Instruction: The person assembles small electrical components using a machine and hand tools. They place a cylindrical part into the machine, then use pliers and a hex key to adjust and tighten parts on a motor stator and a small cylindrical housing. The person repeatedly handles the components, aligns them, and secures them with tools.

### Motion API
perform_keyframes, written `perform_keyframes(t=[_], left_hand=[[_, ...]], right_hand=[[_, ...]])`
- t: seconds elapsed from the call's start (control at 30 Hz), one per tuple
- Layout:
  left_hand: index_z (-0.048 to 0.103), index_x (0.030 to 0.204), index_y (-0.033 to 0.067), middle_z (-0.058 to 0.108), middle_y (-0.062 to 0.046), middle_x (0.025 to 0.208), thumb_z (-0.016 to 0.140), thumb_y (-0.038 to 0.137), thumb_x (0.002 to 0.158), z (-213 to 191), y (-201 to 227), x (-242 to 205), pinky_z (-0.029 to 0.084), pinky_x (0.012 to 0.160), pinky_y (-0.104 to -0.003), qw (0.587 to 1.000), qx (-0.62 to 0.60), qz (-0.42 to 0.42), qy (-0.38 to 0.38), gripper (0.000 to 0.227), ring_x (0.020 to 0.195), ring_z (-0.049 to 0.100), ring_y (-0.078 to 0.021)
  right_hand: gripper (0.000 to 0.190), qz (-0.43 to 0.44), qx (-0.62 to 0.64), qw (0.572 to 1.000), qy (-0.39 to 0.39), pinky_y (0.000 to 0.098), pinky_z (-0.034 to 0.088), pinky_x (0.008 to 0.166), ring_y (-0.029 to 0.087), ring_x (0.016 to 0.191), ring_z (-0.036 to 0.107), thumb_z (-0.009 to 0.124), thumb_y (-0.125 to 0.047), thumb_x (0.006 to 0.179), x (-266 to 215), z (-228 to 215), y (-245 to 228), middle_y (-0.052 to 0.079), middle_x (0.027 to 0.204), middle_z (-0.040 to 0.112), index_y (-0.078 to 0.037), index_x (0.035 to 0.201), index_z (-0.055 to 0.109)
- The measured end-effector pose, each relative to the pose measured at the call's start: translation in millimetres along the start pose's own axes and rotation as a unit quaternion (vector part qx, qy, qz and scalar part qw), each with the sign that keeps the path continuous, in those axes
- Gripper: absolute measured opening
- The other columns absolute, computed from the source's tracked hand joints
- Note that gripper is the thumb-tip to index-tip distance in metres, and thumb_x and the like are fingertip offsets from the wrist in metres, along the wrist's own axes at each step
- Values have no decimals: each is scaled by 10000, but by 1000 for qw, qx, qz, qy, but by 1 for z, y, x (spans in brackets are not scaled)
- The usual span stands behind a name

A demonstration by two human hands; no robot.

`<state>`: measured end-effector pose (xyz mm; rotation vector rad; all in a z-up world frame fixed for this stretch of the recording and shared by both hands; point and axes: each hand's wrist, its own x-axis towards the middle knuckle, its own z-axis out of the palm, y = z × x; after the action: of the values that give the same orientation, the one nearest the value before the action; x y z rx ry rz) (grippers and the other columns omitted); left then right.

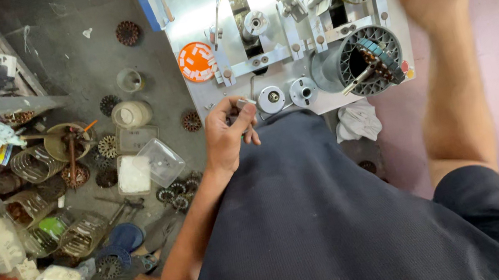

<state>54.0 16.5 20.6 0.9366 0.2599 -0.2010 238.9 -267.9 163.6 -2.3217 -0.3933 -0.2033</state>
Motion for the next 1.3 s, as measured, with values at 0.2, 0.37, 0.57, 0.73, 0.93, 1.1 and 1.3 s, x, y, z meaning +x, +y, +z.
perform_keyframes(t=[0.2, 0.37, 0.57, 0.73, 0.93, 1.1, 1.3], left_hand=[[658, 995, -30, 634, -72, 777, 718, 178, 962, 14, 2, 14, 460, 447, -263, 999, -11, -32, 39, 219, 497, 529, -106], [648, 984, -19, 642, -63, 805, 733, 167, 949, 19, 1, 15, 476, 439, -282, 998, -50, -31, 22, 207, 514, 493, -91], [628, 958, 23, 603, -61, 767, 678, 217, 986, 16, -3, 13, 497, 449, -295, 984, -159, -77, 14, 203, 507, 476, -94], [616, 955, 32, 609, -72, 757, 665, 196, 988, 8, -6, 14, 511, 458, -305, 988, -145, -49, 27, 175, 504, 475, -98], [597, 957, 16, 633, -95, 773, 651, 136, 983, 6, -11, 15, 564, 488, -332, 996, -93, 0, 15, 134, 534, 534, -115], [609, 994, 22, 618, -85, 775, 622, 171, 994, 6, -8, 16, 600, 518, -347, 990, -134, -43, -3, 150, 548, 533, -109], [599, 994, 45, 609, -93, 757, 599, 223, 1018, 7, -5, 18, 544, 453, -323, 985, -165, -43, -18, 180, 492, 483, -98]], right_hand=[[316, -68, 58, 994, -63, 272, 493, 667, 128, 788, 630, 881, -37, 872, -124, 113, -72, 54, 911, 655, -85, 1161, 761], [232, -7, 84, 996, 4, 270, 463, 626, 116, 719, 595, 846, 14, 933, -136, 135, -81, 61, 1007, 732, -54, 1138, 763], [153, -17, 90, 996, 18, 249, 444, 609, 95, 695, 580, 828, 33, 956, -142, 141, -70, 60, 1010, 735, -38, 1071, 754], [106, 97, 127, 987, -18, 231, 331, 563, 50, 629, 420, 838, -17, 944, -140, 150, -68, 29, 782, 607, -14, 1003, 750], [74, 194, 243, 946, -93, 179, 391, 602, 0, 690, 501, 781, -38, 924, -134, 154, -56, -43, 829, 680, -6, 944, 718], [65, 166, 257, 947, -94, 182, 427, 646, 13, 737, 546, 746, -2, 945, -135, 157, -50, -15, 867, 678, 8, 953, 682], [77, 166, 274, 941, -113, 171, 407, 595, 7, 703, 573, 724, 4, 960, -136, 155, -50, -2, 899, 684, 2, 976, 649]])
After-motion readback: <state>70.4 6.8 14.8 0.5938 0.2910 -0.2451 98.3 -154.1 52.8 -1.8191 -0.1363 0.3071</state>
